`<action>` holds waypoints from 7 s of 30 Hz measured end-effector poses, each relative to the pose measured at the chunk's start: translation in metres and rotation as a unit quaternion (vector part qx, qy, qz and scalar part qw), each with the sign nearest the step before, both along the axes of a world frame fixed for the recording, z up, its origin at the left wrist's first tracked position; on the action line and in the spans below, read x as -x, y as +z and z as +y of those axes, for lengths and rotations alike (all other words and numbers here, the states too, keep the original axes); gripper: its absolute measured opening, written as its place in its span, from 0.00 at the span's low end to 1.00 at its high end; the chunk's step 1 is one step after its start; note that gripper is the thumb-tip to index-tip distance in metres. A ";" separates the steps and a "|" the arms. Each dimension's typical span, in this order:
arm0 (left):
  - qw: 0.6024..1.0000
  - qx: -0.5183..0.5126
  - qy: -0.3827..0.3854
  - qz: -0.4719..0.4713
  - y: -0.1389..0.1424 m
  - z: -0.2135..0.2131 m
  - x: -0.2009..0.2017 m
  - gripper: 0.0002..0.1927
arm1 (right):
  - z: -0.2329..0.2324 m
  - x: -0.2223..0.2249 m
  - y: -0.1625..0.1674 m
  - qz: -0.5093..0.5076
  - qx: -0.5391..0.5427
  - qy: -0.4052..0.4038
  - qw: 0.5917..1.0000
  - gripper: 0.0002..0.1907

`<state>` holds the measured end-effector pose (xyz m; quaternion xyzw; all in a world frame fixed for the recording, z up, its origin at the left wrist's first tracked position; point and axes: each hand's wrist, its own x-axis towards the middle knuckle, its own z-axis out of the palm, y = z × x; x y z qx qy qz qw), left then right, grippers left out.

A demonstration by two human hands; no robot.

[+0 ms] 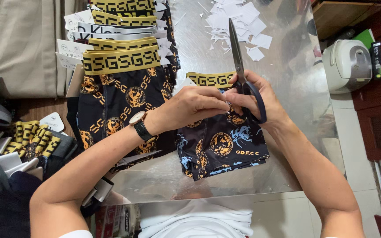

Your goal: The person repeatedly picks up patterned boxer briefs, uses scissors to cut small white paper tags from the waistband, and places the trimmed items aside. The process is repeated for several garments on a metal work surface.

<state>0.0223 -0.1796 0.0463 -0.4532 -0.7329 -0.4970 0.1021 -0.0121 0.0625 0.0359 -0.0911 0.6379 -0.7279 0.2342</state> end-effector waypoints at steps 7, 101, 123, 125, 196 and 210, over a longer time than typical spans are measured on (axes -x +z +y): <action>0.997 -0.010 -0.006 -0.077 0.008 0.001 0.000 0.11 | 0.005 0.001 0.000 0.033 -0.003 -0.012 0.999 0.23; 0.961 -0.192 0.154 -0.126 0.006 -0.009 -0.001 0.05 | 0.000 -0.016 0.017 0.175 0.073 0.078 0.979 0.30; 0.868 -0.259 0.050 -0.421 -0.015 0.014 -0.011 0.15 | 0.001 -0.024 0.005 0.267 -0.061 -0.048 0.961 0.21; 0.882 -0.238 0.091 -0.396 -0.010 0.004 -0.006 0.12 | 0.003 -0.024 0.009 0.253 -0.059 0.000 0.966 0.26; 0.861 -0.241 0.064 -0.443 0.024 -0.051 0.033 0.07 | 0.015 -0.007 0.019 0.157 -0.162 0.213 0.951 0.43; 0.877 -0.207 0.057 -0.429 0.036 -0.061 0.030 0.08 | 0.026 0.002 0.016 0.132 -0.160 0.237 0.949 0.44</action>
